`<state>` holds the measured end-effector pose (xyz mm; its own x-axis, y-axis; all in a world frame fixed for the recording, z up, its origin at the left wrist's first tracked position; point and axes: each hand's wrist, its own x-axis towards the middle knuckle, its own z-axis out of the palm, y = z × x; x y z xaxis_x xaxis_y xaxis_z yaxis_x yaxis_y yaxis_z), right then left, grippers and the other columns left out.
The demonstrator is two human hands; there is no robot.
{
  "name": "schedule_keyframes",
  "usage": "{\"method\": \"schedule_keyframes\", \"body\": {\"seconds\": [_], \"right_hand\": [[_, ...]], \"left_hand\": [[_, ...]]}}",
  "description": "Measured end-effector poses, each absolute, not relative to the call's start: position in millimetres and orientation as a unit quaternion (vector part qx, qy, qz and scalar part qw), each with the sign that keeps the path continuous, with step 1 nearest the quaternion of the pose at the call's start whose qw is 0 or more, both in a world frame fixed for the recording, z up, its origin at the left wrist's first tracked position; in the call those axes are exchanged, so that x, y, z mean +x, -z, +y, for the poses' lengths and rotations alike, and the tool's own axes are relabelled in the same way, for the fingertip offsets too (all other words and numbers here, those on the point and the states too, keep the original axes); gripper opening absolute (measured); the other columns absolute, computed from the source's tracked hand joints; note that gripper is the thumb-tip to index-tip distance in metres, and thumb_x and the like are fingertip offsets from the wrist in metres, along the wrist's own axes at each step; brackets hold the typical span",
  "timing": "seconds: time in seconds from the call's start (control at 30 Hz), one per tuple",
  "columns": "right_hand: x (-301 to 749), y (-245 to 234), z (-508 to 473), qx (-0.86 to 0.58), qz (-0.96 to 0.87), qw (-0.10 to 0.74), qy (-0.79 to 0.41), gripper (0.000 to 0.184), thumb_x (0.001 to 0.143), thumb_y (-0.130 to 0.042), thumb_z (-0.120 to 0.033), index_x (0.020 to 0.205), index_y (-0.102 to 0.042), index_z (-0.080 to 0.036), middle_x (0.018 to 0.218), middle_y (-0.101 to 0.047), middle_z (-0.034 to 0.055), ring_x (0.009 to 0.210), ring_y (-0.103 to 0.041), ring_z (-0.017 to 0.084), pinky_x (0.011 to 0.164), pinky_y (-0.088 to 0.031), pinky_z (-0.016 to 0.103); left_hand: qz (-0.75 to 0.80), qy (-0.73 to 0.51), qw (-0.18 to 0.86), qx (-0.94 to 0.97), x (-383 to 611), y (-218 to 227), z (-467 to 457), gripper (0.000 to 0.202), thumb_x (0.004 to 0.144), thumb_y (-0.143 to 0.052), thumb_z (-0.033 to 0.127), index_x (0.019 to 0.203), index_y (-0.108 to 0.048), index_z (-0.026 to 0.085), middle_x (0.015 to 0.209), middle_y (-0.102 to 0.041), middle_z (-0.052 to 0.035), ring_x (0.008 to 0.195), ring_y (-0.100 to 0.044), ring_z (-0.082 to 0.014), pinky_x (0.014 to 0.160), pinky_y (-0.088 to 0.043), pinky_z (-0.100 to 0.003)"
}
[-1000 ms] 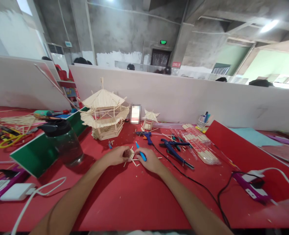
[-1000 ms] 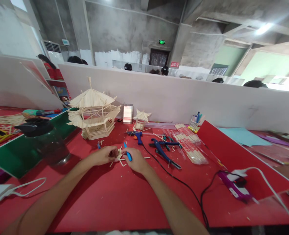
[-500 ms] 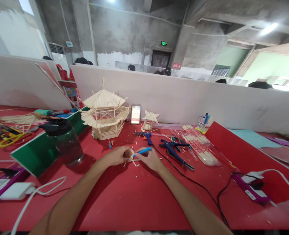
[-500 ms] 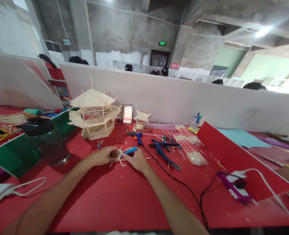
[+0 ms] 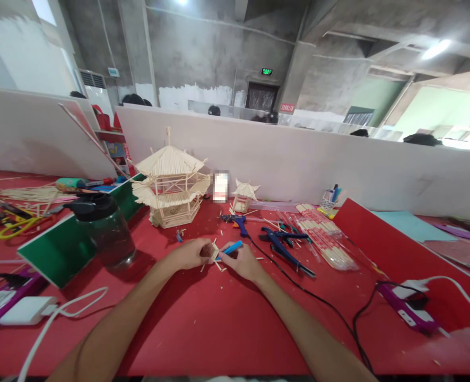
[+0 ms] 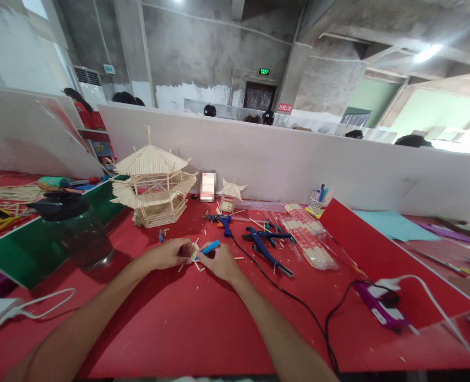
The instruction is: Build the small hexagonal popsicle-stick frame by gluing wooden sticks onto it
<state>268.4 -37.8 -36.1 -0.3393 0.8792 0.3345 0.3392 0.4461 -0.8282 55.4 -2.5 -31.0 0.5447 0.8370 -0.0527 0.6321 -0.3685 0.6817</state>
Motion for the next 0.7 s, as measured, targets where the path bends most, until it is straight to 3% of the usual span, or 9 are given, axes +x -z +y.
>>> {"method": "schedule_keyframes", "body": {"seconds": [0.7], "right_hand": [[268.4,39.9,-35.4,-0.406,-0.753,0.401,-0.329,0.015,0.083,-0.062,-0.027,0.078,-0.07,-0.017,0.069,-0.069,0.0009,0.063,-0.061,0.014,0.06,-0.045,0.023]], "left_hand": [[0.454,-0.154,0.341,0.809,57.6,25.9,-4.8,0.029,0.07,-0.069,0.042,0.08,-0.055,0.019,0.071,-0.058,0.0024,0.064,-0.052,-0.0145,0.06,-0.037,-0.024]]}}
